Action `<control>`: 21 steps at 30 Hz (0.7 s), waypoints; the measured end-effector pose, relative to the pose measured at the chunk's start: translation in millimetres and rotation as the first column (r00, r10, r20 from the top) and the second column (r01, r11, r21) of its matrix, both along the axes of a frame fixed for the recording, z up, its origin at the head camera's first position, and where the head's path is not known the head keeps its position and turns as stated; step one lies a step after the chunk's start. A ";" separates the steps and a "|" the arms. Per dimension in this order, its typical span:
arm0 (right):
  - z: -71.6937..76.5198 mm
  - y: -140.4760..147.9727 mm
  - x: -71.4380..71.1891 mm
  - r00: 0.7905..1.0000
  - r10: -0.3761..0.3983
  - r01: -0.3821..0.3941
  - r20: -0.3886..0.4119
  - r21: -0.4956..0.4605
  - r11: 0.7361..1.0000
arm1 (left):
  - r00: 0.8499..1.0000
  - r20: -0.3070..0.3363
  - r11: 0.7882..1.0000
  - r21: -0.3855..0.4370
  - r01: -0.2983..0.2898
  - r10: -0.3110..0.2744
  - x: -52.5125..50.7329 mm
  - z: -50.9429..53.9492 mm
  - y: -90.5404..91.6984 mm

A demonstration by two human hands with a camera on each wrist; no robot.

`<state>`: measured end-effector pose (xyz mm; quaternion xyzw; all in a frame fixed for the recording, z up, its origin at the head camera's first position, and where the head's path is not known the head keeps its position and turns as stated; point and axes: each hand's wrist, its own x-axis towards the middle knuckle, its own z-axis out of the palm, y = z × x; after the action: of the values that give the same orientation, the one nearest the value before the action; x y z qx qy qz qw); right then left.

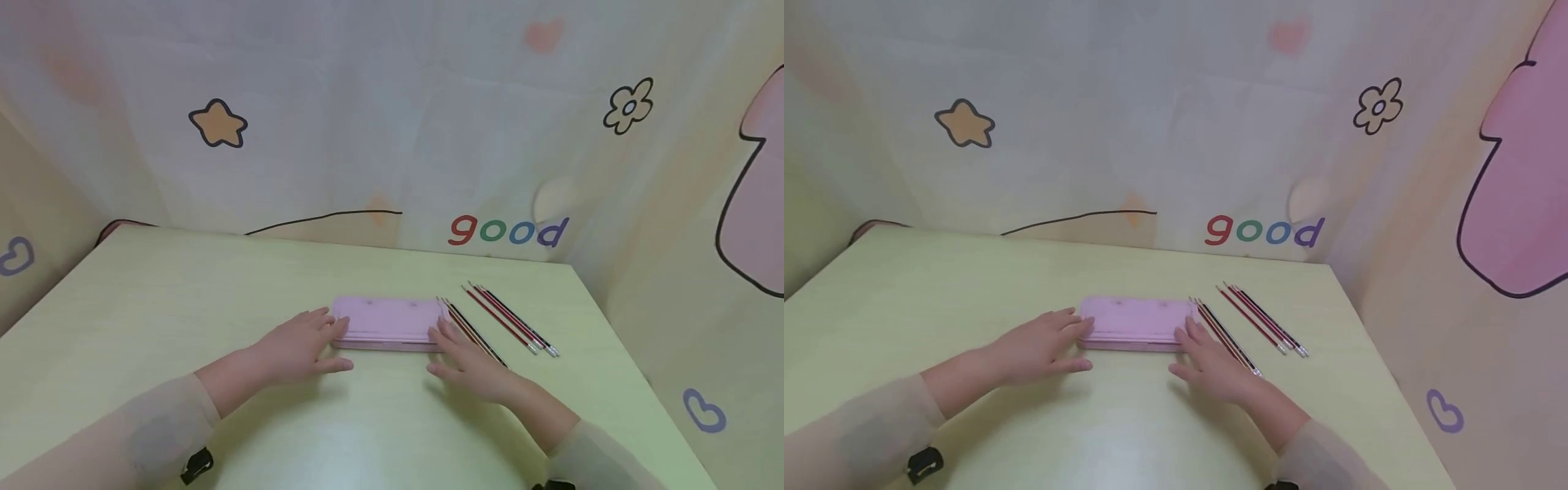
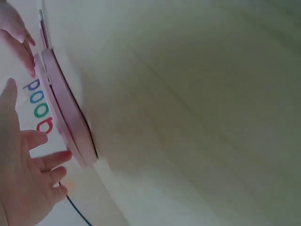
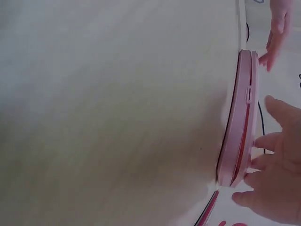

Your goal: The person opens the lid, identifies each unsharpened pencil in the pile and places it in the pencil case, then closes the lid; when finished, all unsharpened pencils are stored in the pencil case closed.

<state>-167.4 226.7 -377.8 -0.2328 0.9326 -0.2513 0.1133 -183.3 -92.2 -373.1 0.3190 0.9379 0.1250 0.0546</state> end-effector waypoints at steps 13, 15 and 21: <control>1.1 -17.7 2.7 0.991 0.111 -0.080 -0.068 0.356 0.931 | 0.997 -0.052 0.967 -0.251 0.038 -0.053 7.5 -10.6 17.7; 2.4 -19.1 4.6 0.991 0.109 -0.076 -0.072 0.361 0.929 | 0.998 -0.041 0.966 -0.258 0.033 -0.045 8.3 -9.3 19.0; 1.0 -20.4 8.9 0.991 0.108 -0.071 -0.079 0.372 0.925 | 0.999 -0.008 0.965 -0.262 0.031 -0.034 8.8 -6.1 20.6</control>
<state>-158.5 206.4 -376.8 -0.2618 0.9560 -0.0548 0.1204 -174.6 -71.6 -379.1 0.3250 0.9412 -0.0028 0.0927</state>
